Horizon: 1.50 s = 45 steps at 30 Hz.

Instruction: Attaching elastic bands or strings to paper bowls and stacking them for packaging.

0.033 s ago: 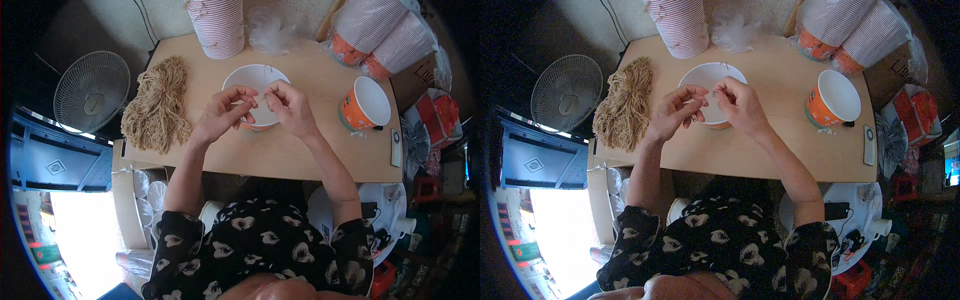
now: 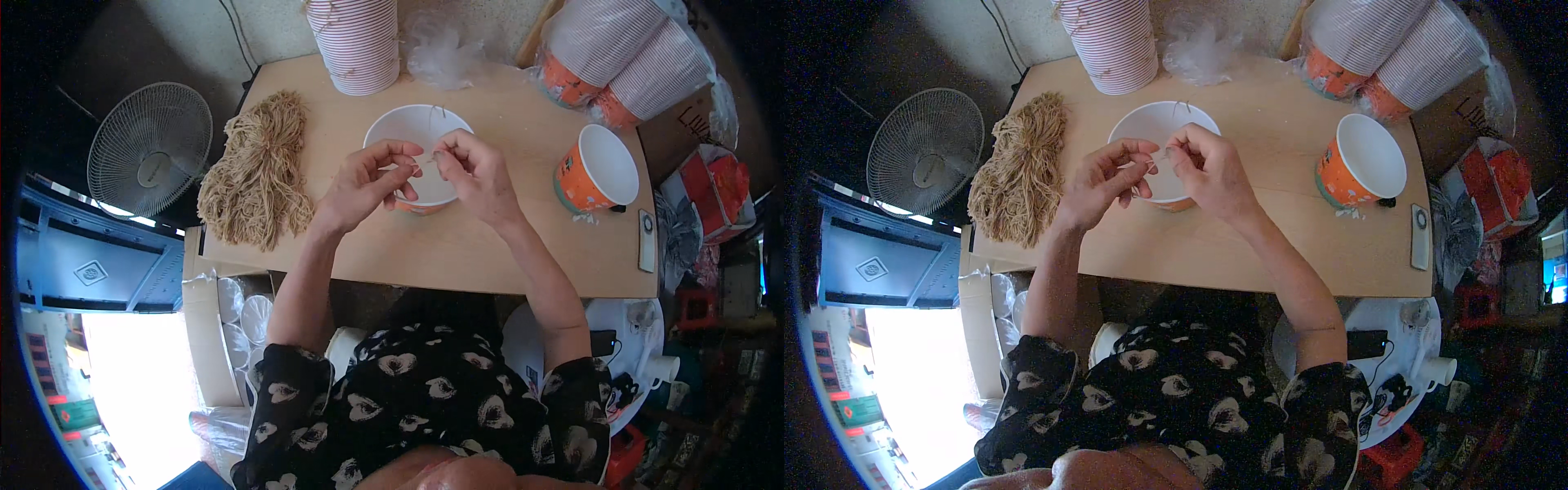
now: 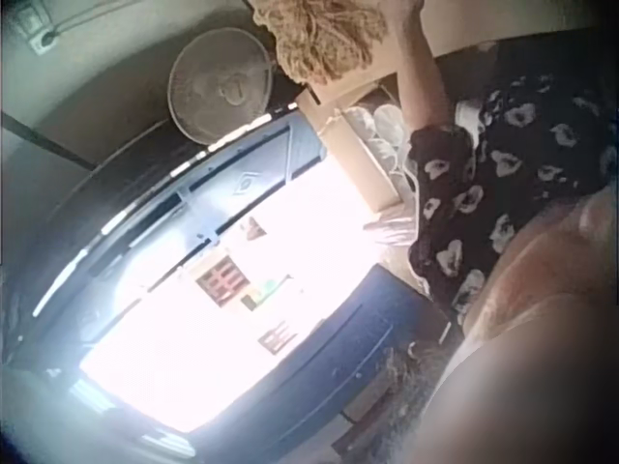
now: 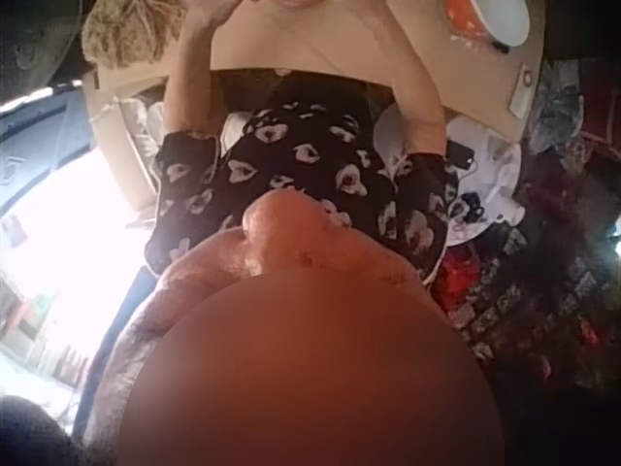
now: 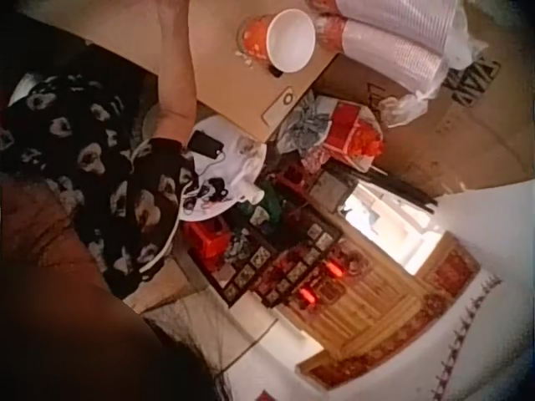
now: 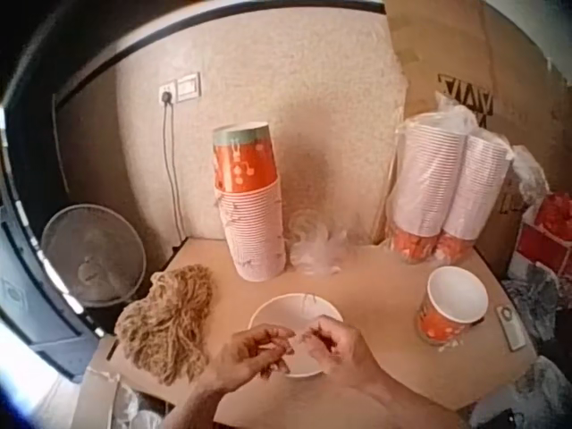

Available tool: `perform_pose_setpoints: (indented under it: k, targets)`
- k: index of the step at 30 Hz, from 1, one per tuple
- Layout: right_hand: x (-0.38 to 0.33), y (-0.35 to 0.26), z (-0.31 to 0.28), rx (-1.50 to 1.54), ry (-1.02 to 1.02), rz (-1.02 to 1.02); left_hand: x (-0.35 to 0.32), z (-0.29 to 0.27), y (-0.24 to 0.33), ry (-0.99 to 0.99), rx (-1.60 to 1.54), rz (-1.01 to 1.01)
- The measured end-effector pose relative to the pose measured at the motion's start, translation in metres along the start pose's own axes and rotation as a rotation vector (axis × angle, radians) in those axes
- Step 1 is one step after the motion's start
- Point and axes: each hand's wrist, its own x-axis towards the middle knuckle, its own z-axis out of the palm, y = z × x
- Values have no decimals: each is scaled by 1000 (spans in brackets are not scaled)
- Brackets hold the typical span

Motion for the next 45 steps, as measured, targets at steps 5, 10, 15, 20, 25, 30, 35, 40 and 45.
perform_pose_setpoints:
  k: [5,10,15,20,25,30,35,40,45]
  targets:
    - [-1,-9,-2,36,54,-66,1,0,5,-7,-65,-74]
    - [2,-9,-4,39,29,-68,2,-8,-1,-136,-159,-182]
    - [3,-14,-5,32,21,-76,1,-11,6,-191,-62,-157]
    - [3,-20,-7,144,-11,15,-5,-5,7,-115,-5,-92]
    - [8,-13,-4,225,-44,172,-11,-1,-10,47,109,110]
    - [7,-16,-5,299,-86,266,-13,17,-10,177,240,298]
    - [8,-11,2,368,-123,328,-16,22,-9,319,561,588]
    - [8,-18,0,389,-137,392,-17,21,-18,340,760,747]
    - [8,-17,4,372,-156,410,-18,19,-20,364,832,779]
